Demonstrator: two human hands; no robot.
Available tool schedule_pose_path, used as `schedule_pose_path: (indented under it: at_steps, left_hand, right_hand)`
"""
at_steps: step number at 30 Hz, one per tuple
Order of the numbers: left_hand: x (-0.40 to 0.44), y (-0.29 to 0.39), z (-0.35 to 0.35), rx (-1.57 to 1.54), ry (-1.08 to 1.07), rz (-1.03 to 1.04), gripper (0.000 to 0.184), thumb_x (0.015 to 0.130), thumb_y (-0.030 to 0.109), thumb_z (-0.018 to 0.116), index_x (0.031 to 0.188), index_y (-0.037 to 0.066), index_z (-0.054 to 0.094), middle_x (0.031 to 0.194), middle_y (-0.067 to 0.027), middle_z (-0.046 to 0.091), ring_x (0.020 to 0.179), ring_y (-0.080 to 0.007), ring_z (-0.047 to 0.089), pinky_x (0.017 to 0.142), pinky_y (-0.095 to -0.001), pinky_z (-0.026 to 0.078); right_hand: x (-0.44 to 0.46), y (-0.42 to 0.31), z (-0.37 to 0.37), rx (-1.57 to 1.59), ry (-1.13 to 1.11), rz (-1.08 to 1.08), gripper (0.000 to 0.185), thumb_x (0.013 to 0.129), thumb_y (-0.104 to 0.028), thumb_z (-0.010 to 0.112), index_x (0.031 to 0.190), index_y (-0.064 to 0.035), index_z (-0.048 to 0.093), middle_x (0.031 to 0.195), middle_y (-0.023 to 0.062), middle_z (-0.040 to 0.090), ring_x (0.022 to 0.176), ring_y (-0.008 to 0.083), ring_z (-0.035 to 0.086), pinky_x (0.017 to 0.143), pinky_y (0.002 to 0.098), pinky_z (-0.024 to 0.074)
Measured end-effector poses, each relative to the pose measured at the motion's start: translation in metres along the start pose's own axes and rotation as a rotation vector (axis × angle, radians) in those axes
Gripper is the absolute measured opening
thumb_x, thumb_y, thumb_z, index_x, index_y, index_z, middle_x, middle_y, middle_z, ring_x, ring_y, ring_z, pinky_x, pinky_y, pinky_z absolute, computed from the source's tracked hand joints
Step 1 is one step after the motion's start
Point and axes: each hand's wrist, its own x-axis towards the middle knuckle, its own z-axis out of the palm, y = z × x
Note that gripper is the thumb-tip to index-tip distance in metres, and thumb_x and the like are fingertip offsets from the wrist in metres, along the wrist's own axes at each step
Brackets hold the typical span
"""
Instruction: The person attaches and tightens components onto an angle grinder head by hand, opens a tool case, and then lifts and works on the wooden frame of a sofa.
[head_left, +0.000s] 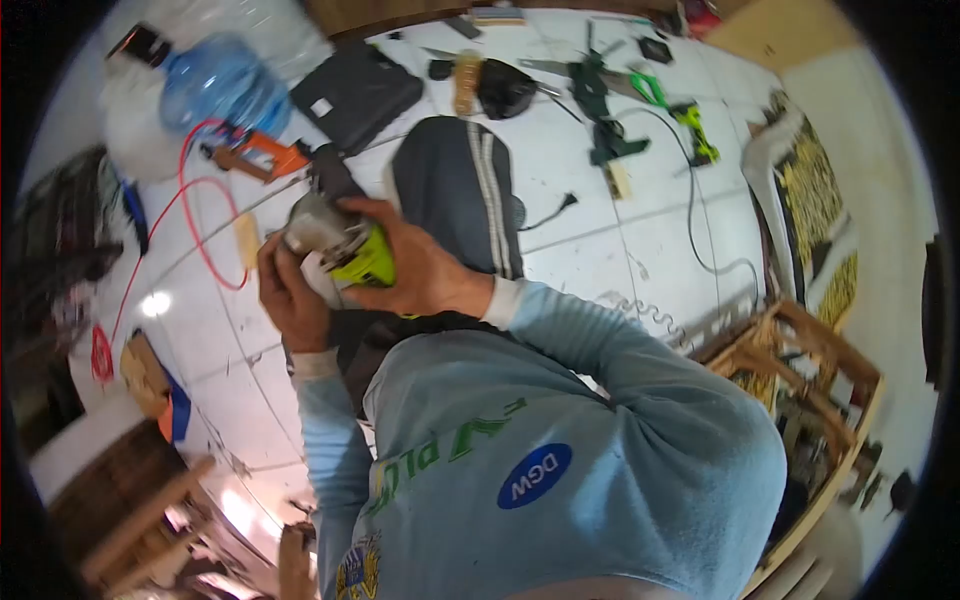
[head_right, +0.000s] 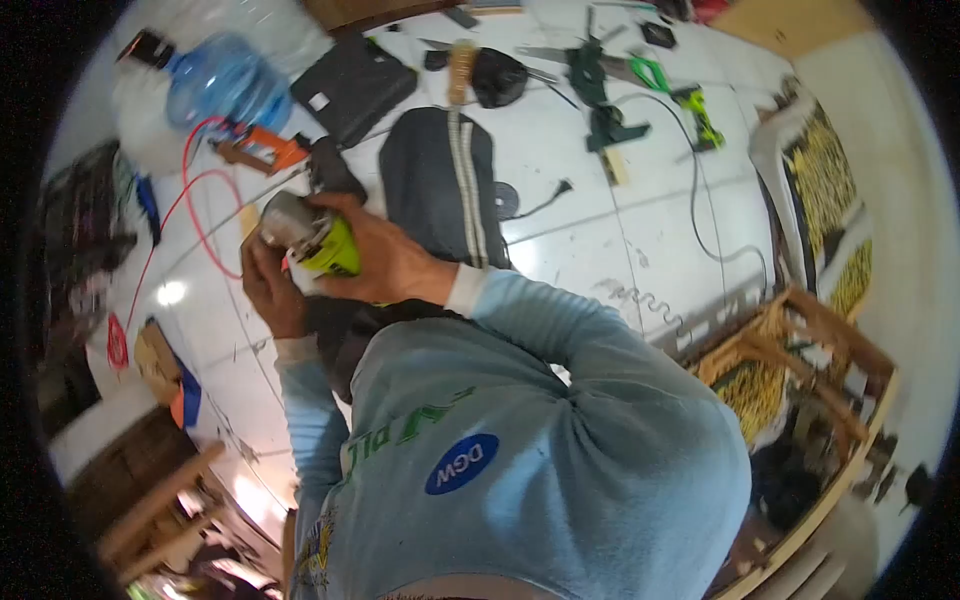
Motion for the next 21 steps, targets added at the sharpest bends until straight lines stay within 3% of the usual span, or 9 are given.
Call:
schedule_pose_path:
  at_steps: [3, 7, 8, 11, 16, 21]
  left_hand:
    - [-0.002, -0.007, -0.005, 0.151, -0.001, 0.103, 0.037, 0.114, 0.026, 0.041, 0.125, -0.004, 0.06, 0.116, -0.0131, 0.068, 0.106, -0.0199, 0.067, 0.092, -0.0329, 0.054]
    - [-0.005, -0.006, -0.005, 0.215, -0.012, 0.105, 0.032, 0.109, 0.02, 0.042, 0.121, -0.002, 0.063, 0.113, -0.0123, 0.067, 0.103, -0.0217, 0.063, 0.093, -0.0355, 0.051]
    - [-0.005, 0.001, -0.006, 0.344, -0.057, 0.197, 0.025, 0.105, 0.012, 0.049, 0.121, -0.001, 0.062, 0.114, -0.0146, 0.067, 0.109, -0.0239, 0.064, 0.098, -0.0372, 0.05]
    - [-0.004, 0.023, 0.003, 0.309, -0.12, 0.221, 0.026, 0.1, 0.008, 0.06, 0.125, 0.0, 0.063, 0.112, -0.0171, 0.067, 0.105, -0.0288, 0.067, 0.094, -0.0384, 0.052]
    - [-0.005, 0.021, 0.01, 0.231, -0.197, 0.256, 0.031, 0.098, 0.012, 0.069, 0.127, 0.002, 0.063, 0.11, -0.0162, 0.068, 0.097, -0.0283, 0.067, 0.09, -0.038, 0.053]
    - [-0.008, 0.027, 0.009, 0.253, -0.204, 0.293, 0.033, 0.097, 0.012, 0.071, 0.128, 0.002, 0.063, 0.11, -0.0154, 0.068, 0.099, -0.0274, 0.067, 0.09, -0.0378, 0.054]
  right_hand:
    - [-0.001, 0.008, 0.006, 0.09, -0.017, -0.057, 0.098, 0.076, -0.025, 0.087, 0.155, -0.0017, 0.034, 0.135, 0.0218, 0.057, 0.125, 0.0353, 0.06, 0.108, 0.0392, 0.0459]
    - [-0.007, 0.012, 0.001, 0.005, 0.051, -0.091, 0.096, 0.076, -0.021, 0.087, 0.153, -0.0013, 0.034, 0.137, 0.0194, 0.053, 0.129, 0.0308, 0.056, 0.11, 0.0387, 0.0446]
    - [-0.008, 0.008, 0.0, 0.015, 0.066, -0.081, 0.094, 0.076, -0.017, 0.087, 0.152, -0.0016, 0.035, 0.138, 0.0185, 0.052, 0.129, 0.0297, 0.055, 0.11, 0.0387, 0.0442]
    - [-0.005, 0.005, -0.003, 0.037, 0.105, -0.06, 0.089, 0.075, -0.005, 0.087, 0.15, -0.0032, 0.038, 0.139, 0.0161, 0.05, 0.129, 0.0262, 0.053, 0.11, 0.0368, 0.0445]
    - [-0.011, 0.004, -0.009, 0.042, 0.149, -0.043, 0.088, 0.076, -0.007, 0.089, 0.149, -0.0038, 0.04, 0.134, 0.0154, 0.053, 0.124, 0.0241, 0.058, 0.105, 0.0354, 0.0479]
    - [-0.013, 0.01, -0.006, -0.02, 0.183, -0.1, 0.088, 0.077, -0.009, 0.091, 0.149, -0.0053, 0.041, 0.134, 0.0144, 0.055, 0.12, 0.0222, 0.061, 0.102, 0.034, 0.0493]
